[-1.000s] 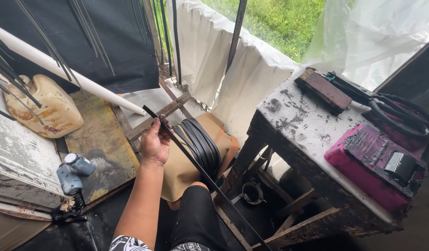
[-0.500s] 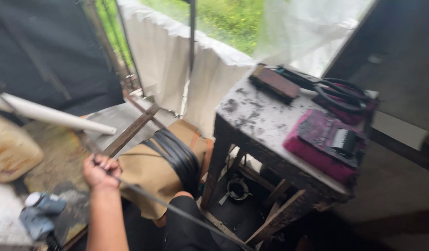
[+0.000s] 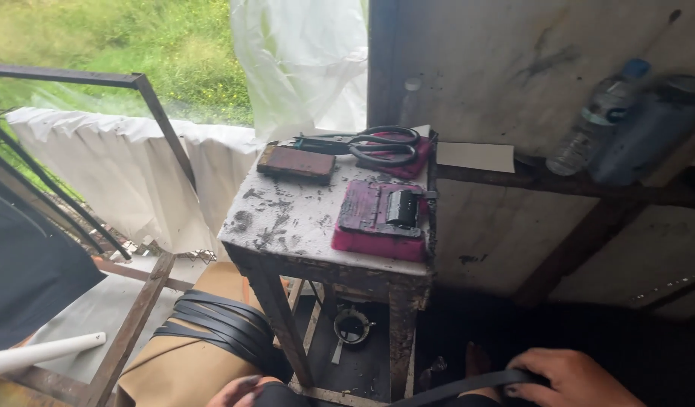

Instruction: Applying edge paint to leather strips using a roller applicator and hanging them on a line to dry.

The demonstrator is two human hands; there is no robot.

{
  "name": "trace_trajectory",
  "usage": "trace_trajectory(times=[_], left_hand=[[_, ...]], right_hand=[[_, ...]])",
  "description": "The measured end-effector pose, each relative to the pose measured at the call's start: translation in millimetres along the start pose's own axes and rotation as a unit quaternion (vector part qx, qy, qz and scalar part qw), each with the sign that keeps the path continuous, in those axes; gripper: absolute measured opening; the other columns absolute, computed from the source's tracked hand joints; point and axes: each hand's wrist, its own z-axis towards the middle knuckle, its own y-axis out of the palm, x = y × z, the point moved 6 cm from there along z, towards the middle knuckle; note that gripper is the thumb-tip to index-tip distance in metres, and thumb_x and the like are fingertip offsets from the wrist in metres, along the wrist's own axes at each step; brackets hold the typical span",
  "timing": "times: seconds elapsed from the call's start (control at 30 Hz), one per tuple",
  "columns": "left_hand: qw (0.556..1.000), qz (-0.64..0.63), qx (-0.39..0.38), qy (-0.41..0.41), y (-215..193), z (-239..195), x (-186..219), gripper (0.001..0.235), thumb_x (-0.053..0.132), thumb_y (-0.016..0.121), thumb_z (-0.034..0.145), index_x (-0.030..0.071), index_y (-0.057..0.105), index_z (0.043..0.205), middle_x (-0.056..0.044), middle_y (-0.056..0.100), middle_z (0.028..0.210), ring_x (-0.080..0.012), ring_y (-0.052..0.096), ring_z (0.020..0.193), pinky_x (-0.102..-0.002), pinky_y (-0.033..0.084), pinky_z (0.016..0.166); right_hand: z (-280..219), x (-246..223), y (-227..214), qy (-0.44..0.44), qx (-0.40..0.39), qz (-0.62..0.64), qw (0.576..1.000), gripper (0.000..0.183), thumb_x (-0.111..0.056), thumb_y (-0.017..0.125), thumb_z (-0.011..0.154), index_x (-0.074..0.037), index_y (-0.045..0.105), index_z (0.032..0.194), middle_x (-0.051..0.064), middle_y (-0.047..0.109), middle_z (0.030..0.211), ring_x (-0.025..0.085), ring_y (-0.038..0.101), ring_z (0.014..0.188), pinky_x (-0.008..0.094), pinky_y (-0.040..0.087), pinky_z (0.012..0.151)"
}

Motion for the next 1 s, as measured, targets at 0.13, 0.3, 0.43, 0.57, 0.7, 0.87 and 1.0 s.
trace_trajectory(times=[0.13,0.3,0.43,0.57,0.7,0.87,1.0], left_hand=[[0.939,0.212,-0.268,0.039,230.2,-119.9,229.1,0.073,0.053,0.072,0.083,0.013,0.057,0.143,-0.005,0.071,0.143,-0.0167,0.062,0.138,-0.036,0.043,0.116],[0.86,0.199,-0.356,0.307,357.2,-164.8,305.0,0.056,0.054,0.061,0.096,0.007,0.054,0.125,-0.005,0.057,0.113,-0.0151,0.05,0.103,-0.034,0.038,0.087],[0.822,0.282,-0.144,0.472,358.6,-159.1,338.9,0.021,0.028,0.07,0.094,0.01,0.077,0.1,-0.003,0.077,0.083,-0.0144,0.069,0.069,-0.029,0.051,0.06],[0.759,0.351,-0.01,0.549,332.8,-154.5,351.4,0.021,0.03,0.07,0.093,0.012,0.078,0.101,0.002,0.073,0.078,-0.0149,0.069,0.06,-0.03,0.053,0.052],[0.703,0.389,0.062,0.592,323.2,-160.0,355.0,0.014,0.026,0.07,0.092,0.017,0.076,0.101,0.006,0.07,0.078,-0.0144,0.067,0.058,-0.03,0.051,0.048],[0.668,0.406,0.101,0.615,315.6,-162.2,352.7,0.013,0.027,0.069,0.094,0.018,0.075,0.101,0.007,0.064,0.071,-0.0139,0.06,0.052,-0.03,0.045,0.04],[0.665,0.4,0.107,0.622,312.5,-166.4,351.9,0.012,0.026,0.07,0.093,0.017,0.075,0.1,0.007,0.062,0.07,-0.0137,0.059,0.052,-0.03,0.046,0.04]], right_hand=[[-54.1,-97.8,-12.6,-0.393,0.103,-0.168,0.898,0.03,-0.06,0.074,0.093,-0.031,0.078,0.099,-0.014,0.076,0.086,0.011,0.071,0.071,0.03,0.053,0.07],[-103.6,-173.8,-19.6,-0.533,0.203,-0.262,0.779,0.032,-0.042,0.081,0.092,-0.018,0.063,0.08,-0.002,0.063,0.072,0.022,0.063,0.059,0.039,0.05,0.06],[-103.3,-175.6,-68.0,-0.455,0.33,-0.316,0.765,0.042,-0.061,0.08,0.084,-0.022,0.066,0.079,-0.002,0.065,0.071,0.024,0.066,0.064,0.042,0.048,0.064],[-118.0,-152.6,-114.6,-0.389,0.388,-0.267,0.792,0.034,-0.051,0.087,0.074,-0.022,0.072,0.082,-0.007,0.069,0.074,0.018,0.066,0.07,0.036,0.048,0.073],[-123.7,-141.6,-127.0,-0.4,0.397,-0.169,0.809,0.019,-0.031,0.086,0.075,-0.02,0.079,0.09,-0.01,0.076,0.081,0.01,0.07,0.077,0.032,0.048,0.084],[-127.5,-138.1,-131.1,-0.398,0.419,-0.127,0.807,0.018,-0.021,0.083,0.077,-0.017,0.079,0.094,-0.007,0.078,0.083,0.01,0.072,0.083,0.031,0.048,0.083],[-131.1,-139.7,-129.9,-0.424,0.436,-0.113,0.786,0.019,-0.019,0.085,0.076,-0.016,0.079,0.093,-0.005,0.077,0.082,0.012,0.072,0.081,0.032,0.051,0.084]])
